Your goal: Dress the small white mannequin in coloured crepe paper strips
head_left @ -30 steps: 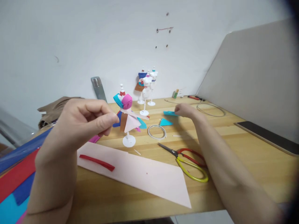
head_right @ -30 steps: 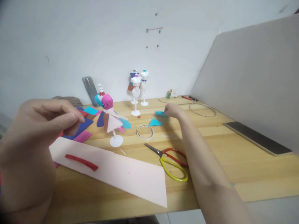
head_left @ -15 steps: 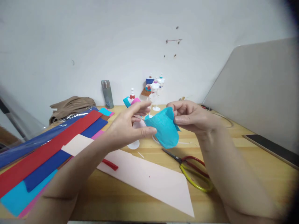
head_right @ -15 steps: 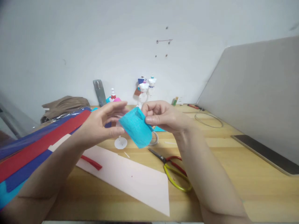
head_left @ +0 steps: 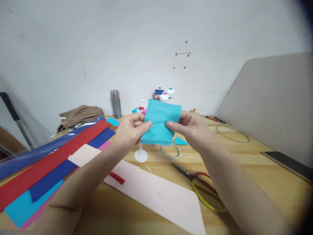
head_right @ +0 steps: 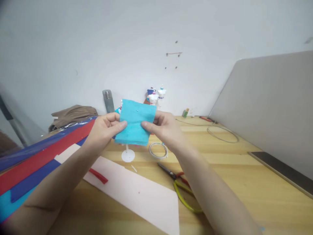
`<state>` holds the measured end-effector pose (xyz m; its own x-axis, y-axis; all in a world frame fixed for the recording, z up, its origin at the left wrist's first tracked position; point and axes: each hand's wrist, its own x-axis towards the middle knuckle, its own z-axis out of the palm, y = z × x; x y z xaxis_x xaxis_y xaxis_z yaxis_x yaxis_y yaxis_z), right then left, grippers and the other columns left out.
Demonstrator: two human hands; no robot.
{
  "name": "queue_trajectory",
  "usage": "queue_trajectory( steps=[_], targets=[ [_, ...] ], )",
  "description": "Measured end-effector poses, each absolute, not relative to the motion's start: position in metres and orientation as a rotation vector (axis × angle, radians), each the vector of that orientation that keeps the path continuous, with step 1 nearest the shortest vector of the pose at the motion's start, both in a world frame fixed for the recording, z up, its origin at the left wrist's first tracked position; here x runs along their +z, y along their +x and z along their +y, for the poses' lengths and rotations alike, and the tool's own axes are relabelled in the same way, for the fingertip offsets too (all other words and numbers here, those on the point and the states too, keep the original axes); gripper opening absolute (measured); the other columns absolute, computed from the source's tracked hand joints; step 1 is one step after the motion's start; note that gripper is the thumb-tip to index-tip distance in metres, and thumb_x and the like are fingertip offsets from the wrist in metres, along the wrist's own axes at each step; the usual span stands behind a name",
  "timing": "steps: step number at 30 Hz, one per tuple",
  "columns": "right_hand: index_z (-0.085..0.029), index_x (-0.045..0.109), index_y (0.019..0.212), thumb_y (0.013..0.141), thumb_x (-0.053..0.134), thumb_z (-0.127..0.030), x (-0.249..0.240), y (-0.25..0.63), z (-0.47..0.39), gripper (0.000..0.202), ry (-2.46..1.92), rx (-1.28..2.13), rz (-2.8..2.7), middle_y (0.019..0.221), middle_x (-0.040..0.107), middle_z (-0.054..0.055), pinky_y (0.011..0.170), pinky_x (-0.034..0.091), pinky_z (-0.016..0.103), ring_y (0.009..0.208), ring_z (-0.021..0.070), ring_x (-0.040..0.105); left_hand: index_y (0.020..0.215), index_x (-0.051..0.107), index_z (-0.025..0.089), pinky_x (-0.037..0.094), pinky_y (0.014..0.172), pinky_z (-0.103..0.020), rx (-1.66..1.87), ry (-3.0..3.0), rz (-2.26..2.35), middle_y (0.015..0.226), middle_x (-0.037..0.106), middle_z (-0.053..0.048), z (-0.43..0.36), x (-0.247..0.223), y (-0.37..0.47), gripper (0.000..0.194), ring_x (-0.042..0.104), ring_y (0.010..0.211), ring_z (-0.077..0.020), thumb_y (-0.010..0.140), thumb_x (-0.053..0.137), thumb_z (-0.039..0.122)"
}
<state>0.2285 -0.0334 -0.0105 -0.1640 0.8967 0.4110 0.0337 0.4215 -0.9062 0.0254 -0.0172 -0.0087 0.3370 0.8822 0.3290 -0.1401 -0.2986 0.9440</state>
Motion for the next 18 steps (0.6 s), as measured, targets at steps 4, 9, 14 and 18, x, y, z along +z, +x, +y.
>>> queue_trajectory(
  steps=[4,9,14,18],
  targets=[
    [-0.028,0.069,0.094,0.074,0.085,-0.041,-0.011,0.221,-0.036,0.028,-0.784,0.854,-1.522,0.081,0.07,0.002,0.06,0.055,0.033,0.071,0.0196,0.064,0.084,0.061,0.017,0.045,0.045,-0.024,1.186,1.506,0.675,0.058,0.064,0.002,-0.016,-0.01,0.025,0.038,0.058,0.046,-0.0128,0.069,0.085,0.042],
    [-0.026,0.071,0.085,0.071,0.086,-0.036,-0.012,0.221,-0.035,0.023,-0.721,0.864,-1.518,0.07,0.065,0.0,0.057,0.052,0.032,0.065,0.0178,0.06,0.086,0.06,0.017,0.046,0.044,-0.024,1.192,1.459,0.553,0.062,0.068,0.002,-0.016,-0.009,0.023,0.042,0.06,0.044,-0.0127,0.069,0.087,0.044],
    [-0.025,0.073,0.077,0.072,0.086,-0.041,-0.014,0.224,-0.034,0.021,-0.733,0.998,-1.47,0.059,0.058,-0.002,0.048,0.041,0.028,0.052,0.0125,0.049,0.104,0.072,0.02,0.044,0.041,-0.024,1.198,1.542,0.615,0.064,0.069,0.001,-0.012,-0.005,0.017,0.038,0.062,0.044,-0.0142,0.076,0.082,0.043],
    [-0.026,0.074,0.081,0.068,0.087,-0.042,-0.016,0.223,-0.032,0.025,-0.679,1.105,-1.37,0.067,0.067,0.0,0.052,0.048,0.031,0.057,0.0157,0.057,0.091,0.078,0.019,0.046,0.045,-0.024,1.257,1.628,0.575,0.062,0.068,-0.001,-0.009,-0.005,0.012,0.022,0.063,0.05,-0.0142,0.079,0.077,0.038]
  ],
)
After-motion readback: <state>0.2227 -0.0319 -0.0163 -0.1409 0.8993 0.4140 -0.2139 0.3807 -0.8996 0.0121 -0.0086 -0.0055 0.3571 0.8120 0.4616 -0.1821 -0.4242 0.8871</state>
